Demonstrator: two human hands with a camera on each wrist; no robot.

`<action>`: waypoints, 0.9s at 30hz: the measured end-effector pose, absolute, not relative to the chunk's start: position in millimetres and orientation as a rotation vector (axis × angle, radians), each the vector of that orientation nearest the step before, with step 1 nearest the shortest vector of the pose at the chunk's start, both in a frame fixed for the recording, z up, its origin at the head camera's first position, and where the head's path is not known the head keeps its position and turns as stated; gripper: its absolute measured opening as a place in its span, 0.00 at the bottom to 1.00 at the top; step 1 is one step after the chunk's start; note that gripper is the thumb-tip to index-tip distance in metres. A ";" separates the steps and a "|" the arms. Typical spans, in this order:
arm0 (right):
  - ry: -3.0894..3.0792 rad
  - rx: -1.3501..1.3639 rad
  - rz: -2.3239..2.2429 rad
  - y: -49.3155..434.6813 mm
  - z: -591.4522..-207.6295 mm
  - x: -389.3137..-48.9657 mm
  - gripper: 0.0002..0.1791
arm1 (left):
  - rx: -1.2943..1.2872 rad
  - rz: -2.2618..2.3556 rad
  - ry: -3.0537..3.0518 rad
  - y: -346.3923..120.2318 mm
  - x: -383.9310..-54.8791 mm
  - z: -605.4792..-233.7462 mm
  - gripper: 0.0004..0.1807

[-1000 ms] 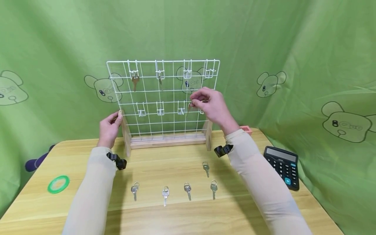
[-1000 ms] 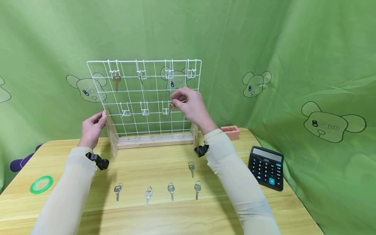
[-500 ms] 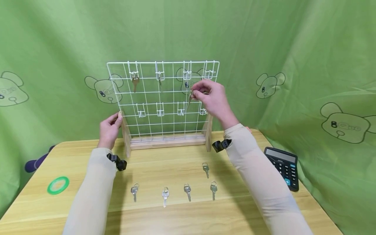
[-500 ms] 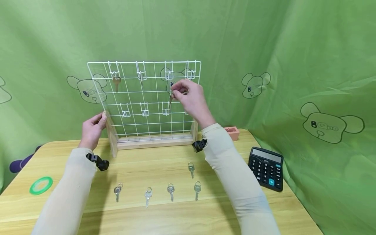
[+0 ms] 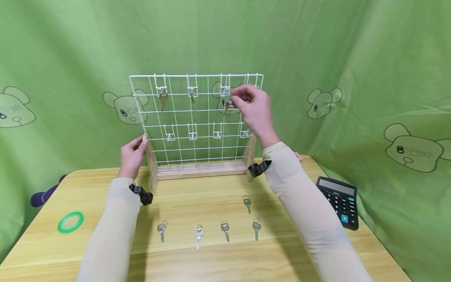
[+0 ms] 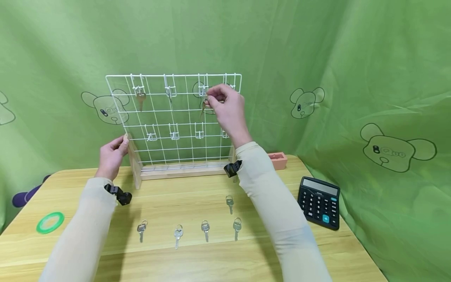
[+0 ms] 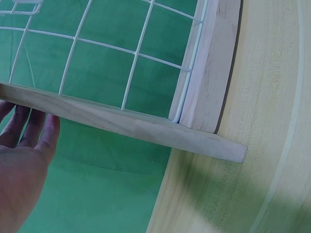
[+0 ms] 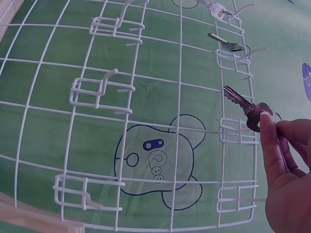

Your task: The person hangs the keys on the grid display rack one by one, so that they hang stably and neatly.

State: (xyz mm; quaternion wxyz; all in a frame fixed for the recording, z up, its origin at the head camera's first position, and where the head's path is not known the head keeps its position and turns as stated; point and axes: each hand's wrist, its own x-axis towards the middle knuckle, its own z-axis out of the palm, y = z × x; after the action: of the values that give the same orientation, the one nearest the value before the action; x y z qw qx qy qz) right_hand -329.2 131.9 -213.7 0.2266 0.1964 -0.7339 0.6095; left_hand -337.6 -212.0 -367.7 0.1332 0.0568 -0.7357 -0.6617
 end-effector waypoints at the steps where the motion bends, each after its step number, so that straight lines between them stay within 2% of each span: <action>1: -2.007 0.540 1.700 131.2 -212.4 -329.5 0.08 | 0.164 -1.919 -2.131 -212.1 -338.1 -367.8 0.27; 12: -1.898 0.476 1.850 124.8 -205.5 -335.6 0.08 | 0.164 -1.923 -2.118 -212.3 -339.8 -369.5 0.26; 27: -1.949 0.350 1.818 119.5 -208.4 -338.8 0.08 | 0.144 -1.916 -2.137 -212.8 -337.7 -368.1 0.26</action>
State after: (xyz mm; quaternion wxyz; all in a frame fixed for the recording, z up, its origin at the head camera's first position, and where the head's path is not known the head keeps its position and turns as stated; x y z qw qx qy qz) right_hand -338.8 119.5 -208.4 0.2247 0.1268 -0.7064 0.6591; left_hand -337.7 -212.8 -368.1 0.1334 0.0497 -0.7368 -0.6609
